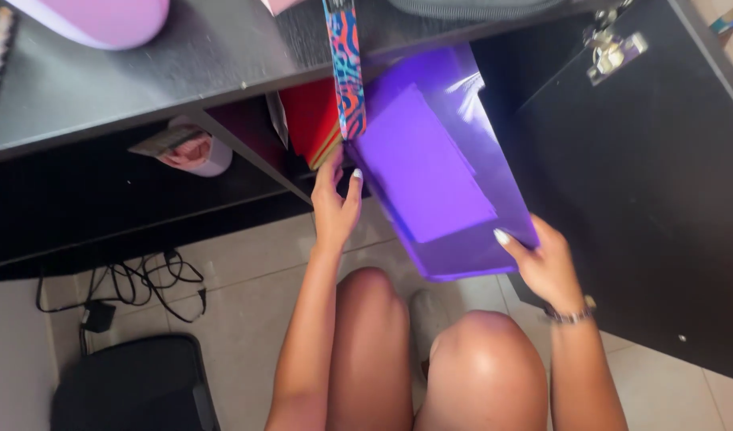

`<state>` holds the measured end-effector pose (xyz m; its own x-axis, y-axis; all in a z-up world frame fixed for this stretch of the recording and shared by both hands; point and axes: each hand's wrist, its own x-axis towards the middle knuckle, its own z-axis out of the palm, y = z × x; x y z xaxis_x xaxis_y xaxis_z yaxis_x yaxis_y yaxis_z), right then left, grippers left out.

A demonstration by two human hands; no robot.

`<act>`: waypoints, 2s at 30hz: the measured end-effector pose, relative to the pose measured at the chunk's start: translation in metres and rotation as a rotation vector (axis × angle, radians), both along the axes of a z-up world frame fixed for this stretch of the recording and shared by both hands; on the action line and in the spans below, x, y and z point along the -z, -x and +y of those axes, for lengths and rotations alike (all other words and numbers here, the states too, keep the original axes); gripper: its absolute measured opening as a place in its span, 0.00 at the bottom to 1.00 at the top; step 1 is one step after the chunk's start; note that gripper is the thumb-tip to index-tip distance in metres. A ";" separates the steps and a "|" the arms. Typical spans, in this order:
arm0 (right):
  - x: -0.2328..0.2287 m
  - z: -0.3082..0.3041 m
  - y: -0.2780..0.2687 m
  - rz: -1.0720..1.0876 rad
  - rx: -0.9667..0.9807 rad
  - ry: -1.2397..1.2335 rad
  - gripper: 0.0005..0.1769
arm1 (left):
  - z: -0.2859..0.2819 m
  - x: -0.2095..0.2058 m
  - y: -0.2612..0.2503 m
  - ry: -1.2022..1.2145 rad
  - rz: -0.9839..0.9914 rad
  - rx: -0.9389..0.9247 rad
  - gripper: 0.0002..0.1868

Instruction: The person tidies a desk area. They handle a phone, open a small white box, gather cables and accessories into a basket, carry the basket to the desk, open a lower cabinet, read a folded paper, and place papers and books onto the cabinet shelves.

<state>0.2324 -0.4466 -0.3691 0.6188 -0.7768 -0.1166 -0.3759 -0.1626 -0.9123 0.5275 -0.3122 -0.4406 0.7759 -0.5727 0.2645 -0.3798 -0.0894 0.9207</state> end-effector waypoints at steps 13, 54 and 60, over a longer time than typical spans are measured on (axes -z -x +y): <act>0.024 0.059 0.090 0.150 -0.212 0.942 0.21 | 0.010 0.082 0.022 0.618 1.675 0.405 0.35; 0.127 -0.072 -0.289 -0.187 -0.028 -0.508 0.15 | 0.008 0.045 -0.062 -0.248 -0.407 -0.240 0.22; 0.103 -0.052 -0.241 -0.559 -0.006 -0.911 0.17 | 0.081 0.004 -0.002 0.603 0.447 -0.216 0.07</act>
<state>0.4731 -0.4989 -0.4725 0.7676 -0.5367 -0.3504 0.1315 0.6669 -0.7334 0.5294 -0.2315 -0.4447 0.9602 -0.2534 0.1178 0.0079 0.4459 0.8951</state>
